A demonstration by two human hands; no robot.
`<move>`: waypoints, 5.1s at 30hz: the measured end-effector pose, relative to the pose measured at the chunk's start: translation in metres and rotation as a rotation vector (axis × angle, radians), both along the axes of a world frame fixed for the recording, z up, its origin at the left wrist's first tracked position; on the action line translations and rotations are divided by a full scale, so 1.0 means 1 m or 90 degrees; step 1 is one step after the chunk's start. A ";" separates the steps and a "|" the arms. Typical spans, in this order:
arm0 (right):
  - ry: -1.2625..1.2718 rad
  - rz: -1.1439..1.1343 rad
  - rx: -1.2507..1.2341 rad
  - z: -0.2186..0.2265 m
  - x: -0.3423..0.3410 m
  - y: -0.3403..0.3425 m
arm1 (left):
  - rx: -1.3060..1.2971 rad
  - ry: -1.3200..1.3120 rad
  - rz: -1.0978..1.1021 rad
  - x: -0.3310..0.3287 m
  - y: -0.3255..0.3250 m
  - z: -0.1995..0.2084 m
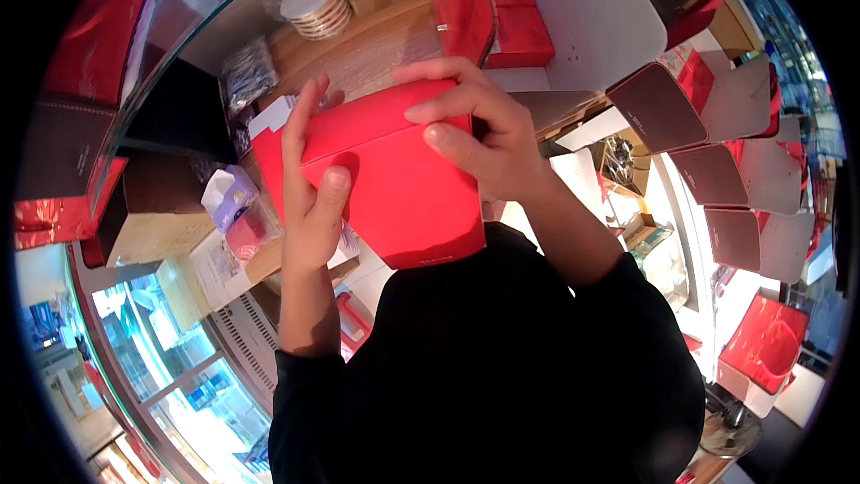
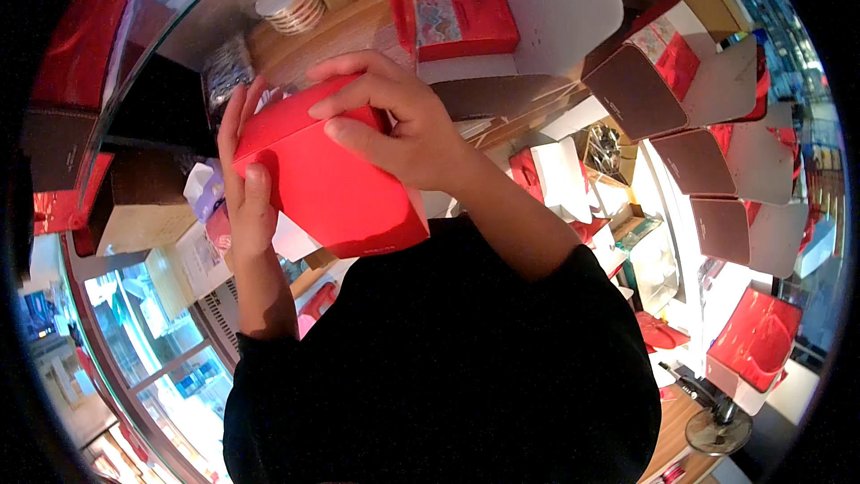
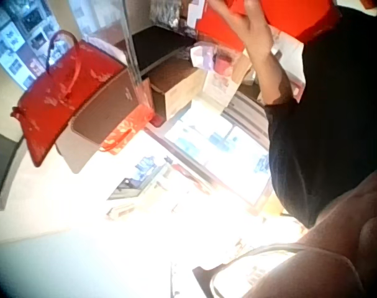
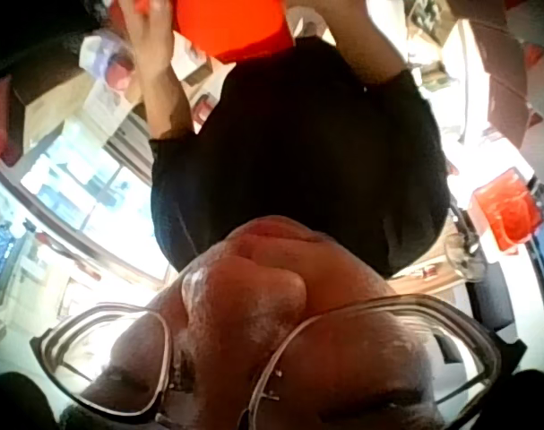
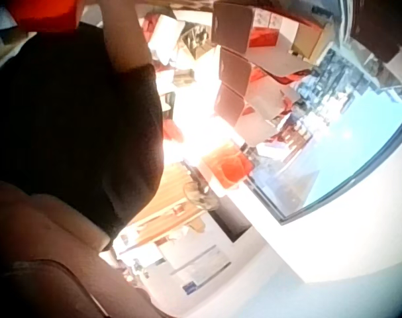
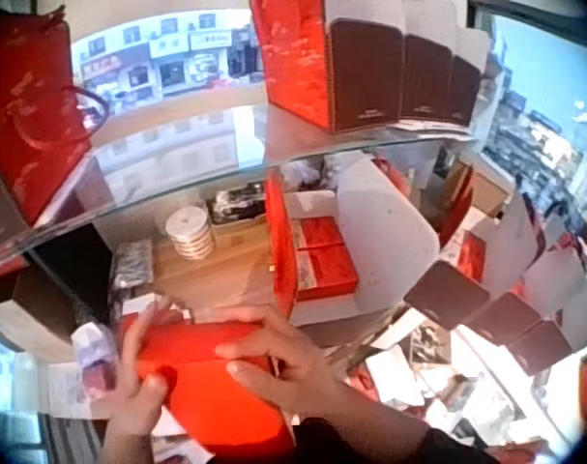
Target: The person assembles red cardboard boxes by hand. They fold the flaps of the flat-packed boxes into a rectangular shape and place the finished boxes into a larger container. The process is repeated for multiple units.
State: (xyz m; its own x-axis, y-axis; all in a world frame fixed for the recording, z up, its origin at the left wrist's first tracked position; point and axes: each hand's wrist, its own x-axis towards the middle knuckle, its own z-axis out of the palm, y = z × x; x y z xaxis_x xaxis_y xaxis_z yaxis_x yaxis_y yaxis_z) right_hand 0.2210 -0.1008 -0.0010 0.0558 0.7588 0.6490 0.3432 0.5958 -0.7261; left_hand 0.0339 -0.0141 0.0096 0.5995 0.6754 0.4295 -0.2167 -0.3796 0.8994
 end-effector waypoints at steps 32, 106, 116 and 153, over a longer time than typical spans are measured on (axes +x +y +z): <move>-0.346 -0.197 -0.127 0.048 0.022 -0.094 | 0.544 0.397 -0.001 0.015 -0.027 0.033; -0.882 -0.390 -0.394 -0.009 0.156 0.034 | 0.859 0.674 0.074 0.147 0.029 0.065; -0.964 -0.336 -0.455 -0.043 0.165 0.030 | 1.000 0.619 0.044 0.174 -0.006 0.045; -0.917 0.071 -0.729 -0.057 0.173 0.083 | 0.762 0.664 -0.058 0.174 -0.021 -0.058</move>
State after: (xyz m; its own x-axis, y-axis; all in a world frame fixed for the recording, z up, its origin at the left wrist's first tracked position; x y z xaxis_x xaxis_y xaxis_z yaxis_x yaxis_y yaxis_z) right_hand 0.3940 -0.0182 -0.0577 -0.0833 0.7706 -0.6318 0.9891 0.1410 0.0416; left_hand 0.2078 -0.0349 -0.0480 0.9760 0.2108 0.0556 0.2165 -0.9670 -0.1341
